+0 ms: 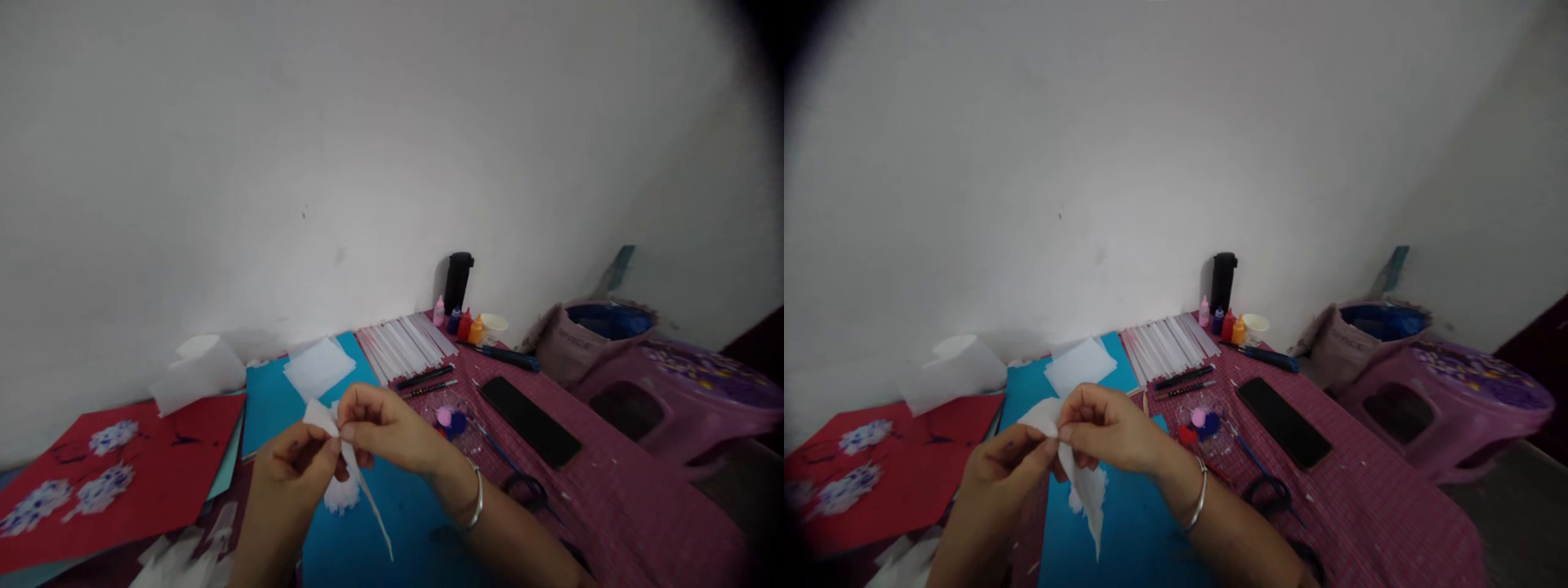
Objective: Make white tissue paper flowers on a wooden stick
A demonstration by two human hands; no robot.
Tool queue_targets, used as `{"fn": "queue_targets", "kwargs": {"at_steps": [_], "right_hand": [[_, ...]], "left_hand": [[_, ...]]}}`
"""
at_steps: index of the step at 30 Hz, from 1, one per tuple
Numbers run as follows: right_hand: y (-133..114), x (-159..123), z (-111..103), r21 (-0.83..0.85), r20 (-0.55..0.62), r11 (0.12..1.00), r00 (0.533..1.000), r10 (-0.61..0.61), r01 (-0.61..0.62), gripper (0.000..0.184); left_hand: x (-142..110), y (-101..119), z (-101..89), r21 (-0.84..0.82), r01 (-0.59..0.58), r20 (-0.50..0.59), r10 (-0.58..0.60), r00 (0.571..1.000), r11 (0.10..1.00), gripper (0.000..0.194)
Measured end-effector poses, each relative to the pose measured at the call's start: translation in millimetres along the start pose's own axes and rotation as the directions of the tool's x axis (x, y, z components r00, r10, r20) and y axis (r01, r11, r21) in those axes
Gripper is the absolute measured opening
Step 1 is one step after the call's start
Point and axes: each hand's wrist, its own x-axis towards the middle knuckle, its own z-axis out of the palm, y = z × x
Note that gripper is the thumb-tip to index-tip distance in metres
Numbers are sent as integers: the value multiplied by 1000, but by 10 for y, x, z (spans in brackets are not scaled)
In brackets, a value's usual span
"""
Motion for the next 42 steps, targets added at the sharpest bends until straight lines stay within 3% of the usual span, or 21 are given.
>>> {"fn": "queue_targets", "kwargs": {"at_steps": [8, 23, 32, 42], "right_hand": [[39, 46, -79, 54, 35, 998, 999, -23, 21, 12], [108, 110, -125, -50, 24, 998, 998, 51, -50, 7], [139, 134, -204, -66, 7, 996, 998, 66, -66, 8], [192, 159, -211, -29, 20, 997, 997, 69, -68, 8]], "left_hand": [[6, 106, 15, -22, -32, 54, 33, 998, 999, 19], [131, -26, 19, 101, -19, 12, 18, 1000, 995, 18], [210, -89, 15, -41, 5, 176, 2, 984, 999, 10], [228, -137, 24, 35, -46, 125, 41, 991, 998, 14]]}}
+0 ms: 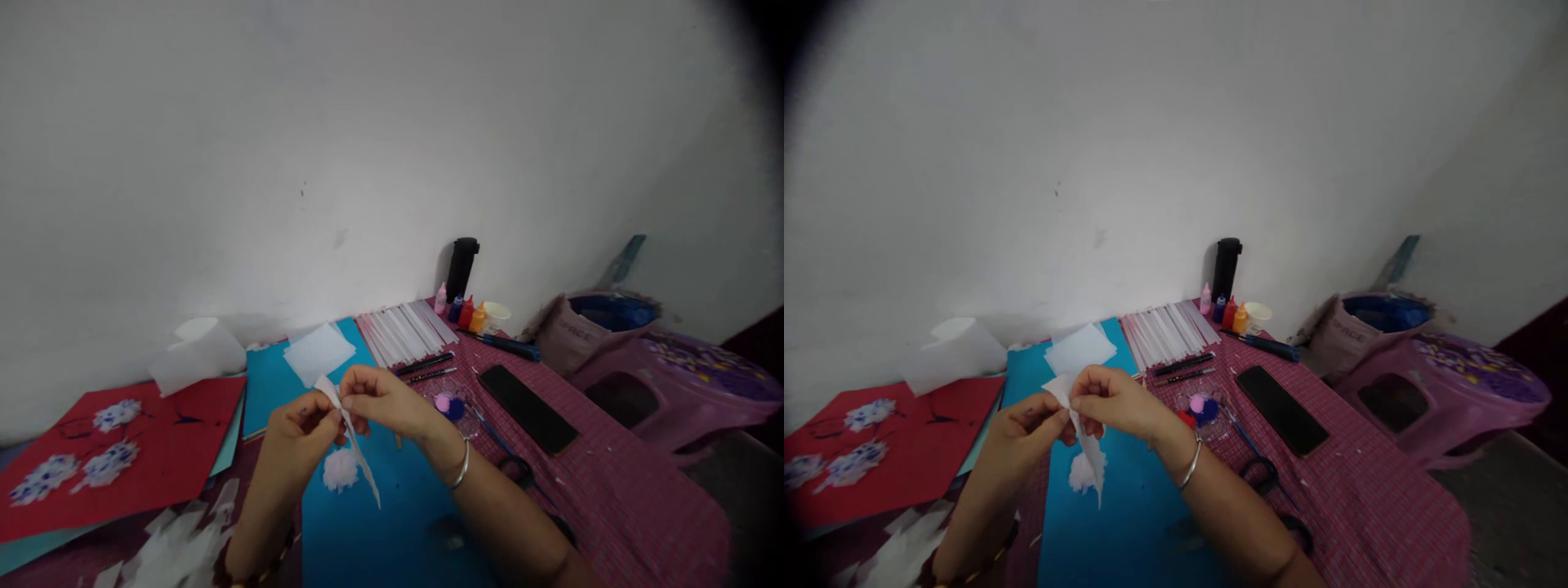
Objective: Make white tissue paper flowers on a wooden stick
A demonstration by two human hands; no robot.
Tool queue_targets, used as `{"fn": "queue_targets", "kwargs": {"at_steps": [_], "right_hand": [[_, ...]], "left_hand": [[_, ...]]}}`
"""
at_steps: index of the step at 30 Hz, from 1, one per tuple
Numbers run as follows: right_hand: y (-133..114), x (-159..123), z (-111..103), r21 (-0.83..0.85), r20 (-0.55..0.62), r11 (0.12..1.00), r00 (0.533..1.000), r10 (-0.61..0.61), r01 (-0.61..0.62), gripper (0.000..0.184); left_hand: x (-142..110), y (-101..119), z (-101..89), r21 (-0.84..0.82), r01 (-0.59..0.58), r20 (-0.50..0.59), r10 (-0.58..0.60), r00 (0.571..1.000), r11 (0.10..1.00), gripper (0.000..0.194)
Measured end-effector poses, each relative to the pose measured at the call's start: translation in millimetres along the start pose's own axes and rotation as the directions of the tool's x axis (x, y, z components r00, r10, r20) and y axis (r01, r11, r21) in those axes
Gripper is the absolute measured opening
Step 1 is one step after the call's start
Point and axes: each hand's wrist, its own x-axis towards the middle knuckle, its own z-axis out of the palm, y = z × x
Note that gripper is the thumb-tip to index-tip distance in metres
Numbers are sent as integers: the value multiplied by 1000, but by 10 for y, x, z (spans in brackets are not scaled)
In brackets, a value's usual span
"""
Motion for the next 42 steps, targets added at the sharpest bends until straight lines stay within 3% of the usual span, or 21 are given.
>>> {"fn": "queue_targets", "kwargs": {"at_steps": [8, 15, 23, 32, 39, 42], "right_hand": [[-26, -10, -5, 7, -20, 1000, 1000, 14, -13, 10], [-60, -5, 12, -11, -22, 999, 999, 39, -40, 6], [-45, -11, -3, -16, -41, 999, 998, 37, -38, 7], [1, 2, -39, -22, 28, 1000, 1000, 8, -7, 11], [17, 1, -85, 19, 36, 1000, 999, -18, 17, 18], [6, -7, -100, 6, 59, 1000, 998, -14, 14, 18]], "left_hand": [[4, 34, 10, -112, 36, 33, -32, 999, 993, 10], [24, -3, 17, -35, 73, -32, -74, 997, 997, 11], [9, 42, 14, -68, 56, 32, -54, 998, 996, 8], [23, 40, 35, -4, 100, -25, -100, 995, 995, 11], [10, 38, 18, -78, 56, 88, -49, 995, 995, 8], [10, 27, 27, -37, 40, 60, -38, 997, 999, 13]]}}
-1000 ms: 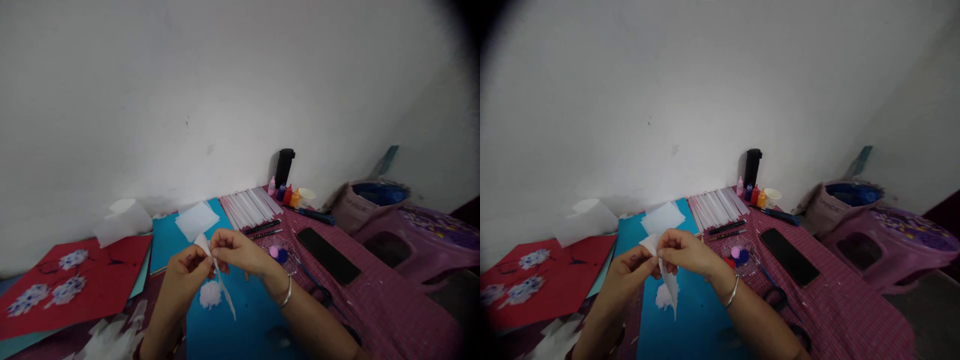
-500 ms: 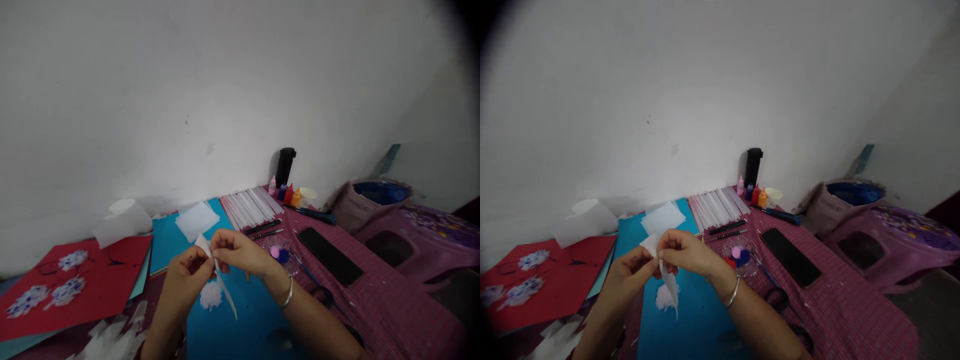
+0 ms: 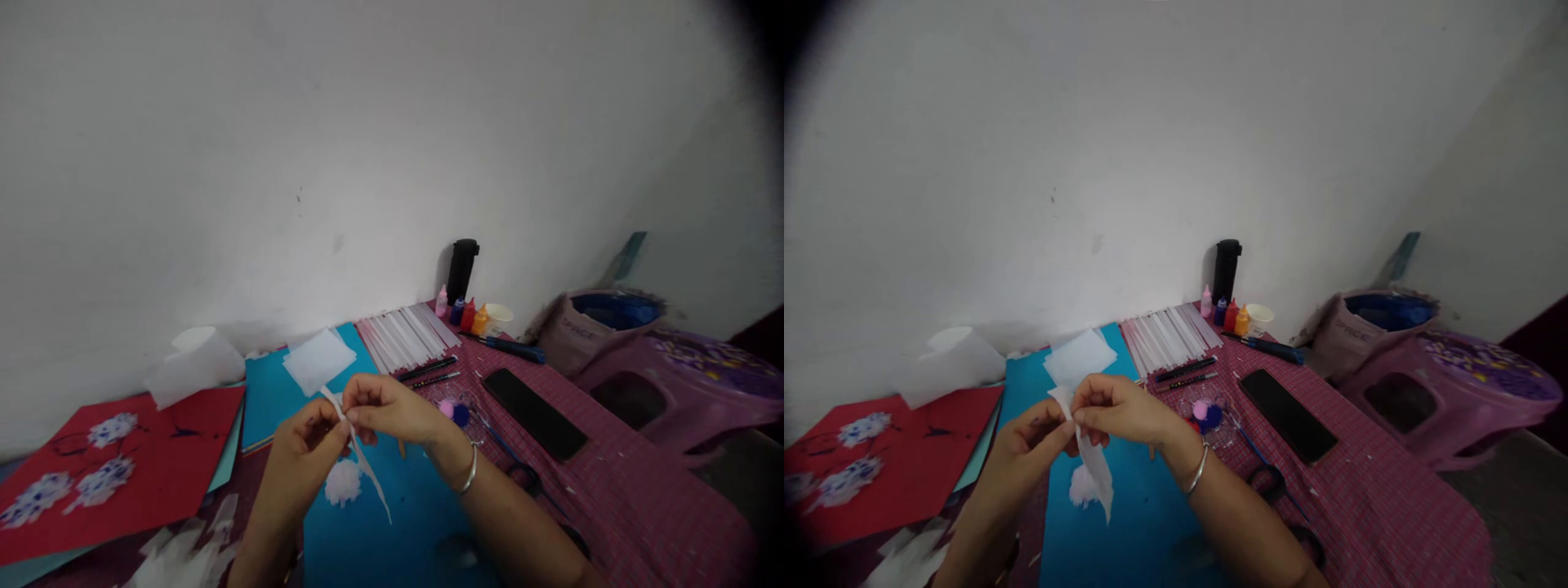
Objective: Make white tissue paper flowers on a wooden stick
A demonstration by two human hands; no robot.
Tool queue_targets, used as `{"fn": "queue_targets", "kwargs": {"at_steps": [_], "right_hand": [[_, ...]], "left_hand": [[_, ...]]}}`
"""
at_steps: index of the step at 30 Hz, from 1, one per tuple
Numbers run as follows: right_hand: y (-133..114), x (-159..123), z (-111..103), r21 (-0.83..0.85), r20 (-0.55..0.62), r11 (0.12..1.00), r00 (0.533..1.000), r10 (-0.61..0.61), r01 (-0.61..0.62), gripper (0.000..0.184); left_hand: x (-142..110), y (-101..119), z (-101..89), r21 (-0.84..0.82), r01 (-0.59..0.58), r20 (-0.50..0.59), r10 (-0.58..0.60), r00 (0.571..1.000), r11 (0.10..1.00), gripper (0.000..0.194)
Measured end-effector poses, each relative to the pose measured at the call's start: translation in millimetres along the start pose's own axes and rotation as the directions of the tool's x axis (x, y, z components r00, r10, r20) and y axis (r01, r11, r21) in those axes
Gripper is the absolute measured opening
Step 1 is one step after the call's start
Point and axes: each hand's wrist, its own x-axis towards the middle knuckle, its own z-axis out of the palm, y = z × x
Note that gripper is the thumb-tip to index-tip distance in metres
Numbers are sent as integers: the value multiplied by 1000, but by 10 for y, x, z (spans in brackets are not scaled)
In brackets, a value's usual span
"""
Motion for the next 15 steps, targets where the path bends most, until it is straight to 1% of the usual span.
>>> {"fn": "queue_targets", "kwargs": {"at_steps": [4, 8, 11, 15], "right_hand": [[-16, -11, -1, -35, 19, 998, 999, 44, -44, 17], [-21, -15, 0, -52, 23, 998, 999, 37, -36, 16], [-7, -12, -18, -38, 24, 999, 999, 31, -30, 18], [2, -9, -44, -18, 30, 1000, 999, 21, -21, 16]], "left_hand": [[-1, -13, -4, 86, 25, -60, -20, 998, 996, 15], [9, -26, -27, 110, 37, -35, -34, 999, 993, 16], [24, -36, -31, 59, 28, 2, -29, 1000, 998, 15], [35, -40, -22, -67, -5, 49, 9, 999, 998, 9]]}}
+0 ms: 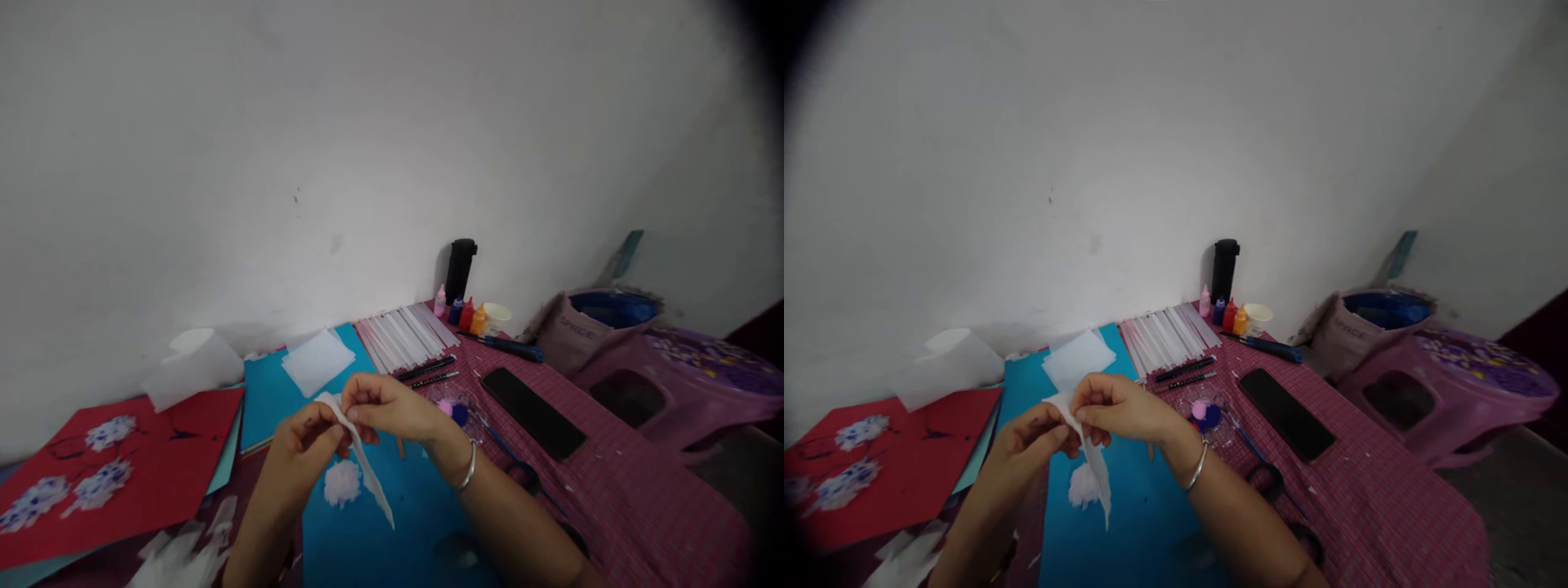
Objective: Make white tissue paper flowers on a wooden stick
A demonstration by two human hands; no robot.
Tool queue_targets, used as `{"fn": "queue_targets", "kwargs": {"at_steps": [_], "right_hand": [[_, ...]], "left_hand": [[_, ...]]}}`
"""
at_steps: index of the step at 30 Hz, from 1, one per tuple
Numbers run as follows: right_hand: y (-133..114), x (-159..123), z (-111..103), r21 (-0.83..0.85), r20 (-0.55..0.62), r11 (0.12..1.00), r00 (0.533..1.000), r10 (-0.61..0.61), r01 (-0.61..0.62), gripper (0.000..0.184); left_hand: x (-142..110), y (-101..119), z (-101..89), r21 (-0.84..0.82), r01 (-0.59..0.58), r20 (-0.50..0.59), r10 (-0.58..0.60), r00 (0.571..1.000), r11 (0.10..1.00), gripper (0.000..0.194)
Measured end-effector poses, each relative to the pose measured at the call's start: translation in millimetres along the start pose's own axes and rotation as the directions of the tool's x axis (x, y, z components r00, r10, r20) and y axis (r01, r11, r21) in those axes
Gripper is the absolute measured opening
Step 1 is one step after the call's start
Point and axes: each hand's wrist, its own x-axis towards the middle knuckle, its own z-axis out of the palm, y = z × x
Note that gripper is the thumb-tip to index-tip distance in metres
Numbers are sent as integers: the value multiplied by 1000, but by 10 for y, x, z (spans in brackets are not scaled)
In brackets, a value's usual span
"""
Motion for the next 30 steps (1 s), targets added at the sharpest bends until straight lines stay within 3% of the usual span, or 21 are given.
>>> {"fn": "queue_targets", "kwargs": {"at_steps": [5, 12, 22, 30], "right_hand": [[-43, -11, 4, 15, -7, 1000, 1000, -8, 8, 15], [-41, -22, 19, 13, 7, 1000, 1000, -2, 2, 21], [26, 2, -17, 42, 17, 999, 999, -34, 33, 23], [58, 21, -19, 27, 21, 1000, 1000, -13, 12, 19]], "left_hand": [[2, 12, 30, -72, 4, -5, -4, 1000, 997, 8], [-14, 25, 48, 14, 24, -64, -23, 998, 1000, 12], [-11, -30, -2, -187, 36, 33, -31, 999, 982, 12], [0, -57, 2, -164, 43, 52, -35, 998, 985, 12]]}}
